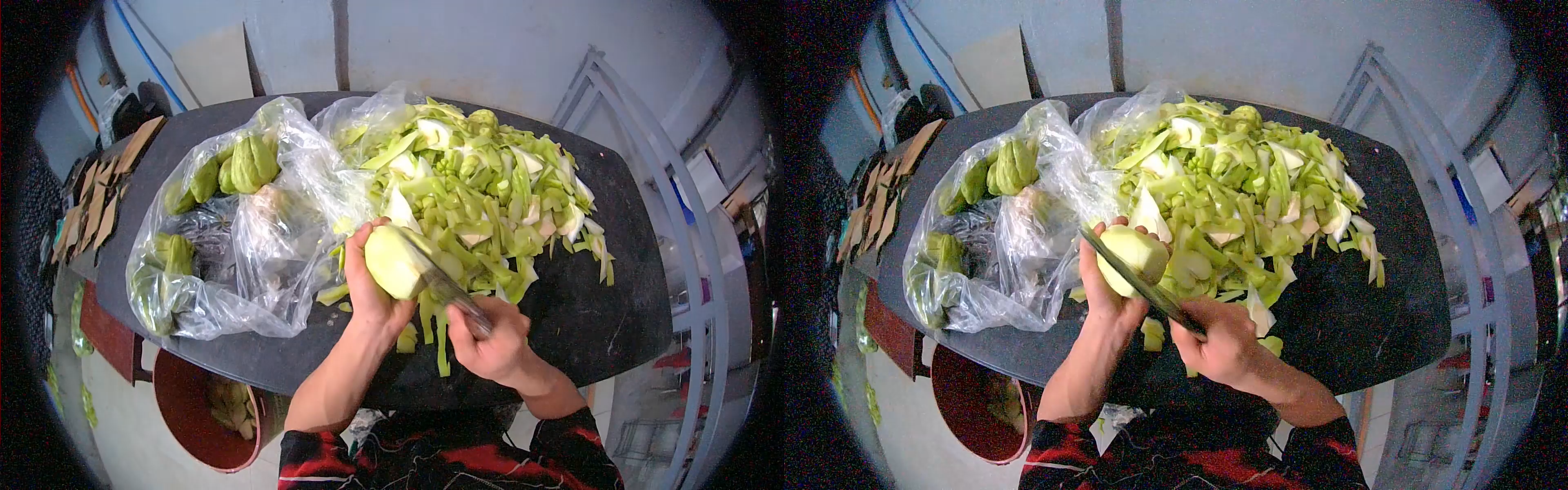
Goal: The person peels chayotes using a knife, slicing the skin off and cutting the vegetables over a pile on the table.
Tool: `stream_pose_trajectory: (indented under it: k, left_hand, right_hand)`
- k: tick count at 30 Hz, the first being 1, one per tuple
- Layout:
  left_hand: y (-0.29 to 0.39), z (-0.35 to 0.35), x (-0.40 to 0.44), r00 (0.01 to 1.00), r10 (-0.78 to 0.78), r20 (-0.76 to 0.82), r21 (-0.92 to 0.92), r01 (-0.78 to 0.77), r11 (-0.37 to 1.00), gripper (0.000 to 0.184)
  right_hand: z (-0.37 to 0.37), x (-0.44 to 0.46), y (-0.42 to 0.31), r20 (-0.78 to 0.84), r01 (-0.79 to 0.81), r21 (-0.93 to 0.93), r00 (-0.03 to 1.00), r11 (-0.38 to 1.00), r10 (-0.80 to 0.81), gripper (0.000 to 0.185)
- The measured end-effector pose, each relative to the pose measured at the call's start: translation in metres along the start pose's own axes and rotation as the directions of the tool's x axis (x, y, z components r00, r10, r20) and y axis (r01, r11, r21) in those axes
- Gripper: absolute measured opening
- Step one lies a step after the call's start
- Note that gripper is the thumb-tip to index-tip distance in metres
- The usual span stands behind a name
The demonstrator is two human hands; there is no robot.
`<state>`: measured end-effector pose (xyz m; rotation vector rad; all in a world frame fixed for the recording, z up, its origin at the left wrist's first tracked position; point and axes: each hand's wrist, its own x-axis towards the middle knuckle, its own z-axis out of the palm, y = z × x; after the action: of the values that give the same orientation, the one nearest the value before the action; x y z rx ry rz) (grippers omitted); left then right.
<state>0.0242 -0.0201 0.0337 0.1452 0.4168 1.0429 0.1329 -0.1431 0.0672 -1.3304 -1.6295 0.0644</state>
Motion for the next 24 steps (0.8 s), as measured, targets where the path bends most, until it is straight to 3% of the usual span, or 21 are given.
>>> stream_pose_trajectory:
  k: [5, 9, 11, 17, 20, 24]
  left_hand:
    - [-0.001, -0.015, 0.010, 0.997, -0.019, 0.074, -0.069, 0.024, 0.997, 0.040]
    - [0.001, 0.003, -0.004, 1.000, 0.009, -0.028, -0.058, -0.011, 0.998, 0.036]
    - [0.005, -0.010, 0.005, 0.989, -0.104, 0.107, -0.135, 0.118, 0.984, 0.035]
    - [0.002, -0.003, 0.001, 0.997, -0.044, 0.056, -0.070, 0.047, 0.996, 0.037]
    - [0.001, 0.001, -0.002, 1.000, 0.012, 0.003, -0.031, -0.012, 0.999, 0.039]
    - [0.000, -0.003, 0.002, 0.999, 0.032, 0.014, -0.010, -0.032, 0.999, 0.039]
  right_hand:
    - [0.007, 0.006, -0.003, -0.108, -0.047, -0.011, 0.993, 0.999, 0.045, 0.013]
    - [0.008, -0.002, 0.003, -0.095, -0.014, 0.014, 0.995, 1.000, 0.016, 0.013]
    - [0.007, -0.003, 0.004, -0.079, 0.038, 0.027, 0.996, 0.999, -0.035, 0.013]
    - [0.011, 0.001, 0.000, -0.036, -0.073, -0.013, 0.997, 0.997, 0.072, 0.012]
    - [0.012, 0.000, 0.004, -0.107, -0.014, 0.000, 0.994, 1.000, 0.014, 0.012]
    - [0.012, -0.003, 0.004, -0.095, -0.053, 0.014, 0.994, 0.998, 0.054, 0.012]
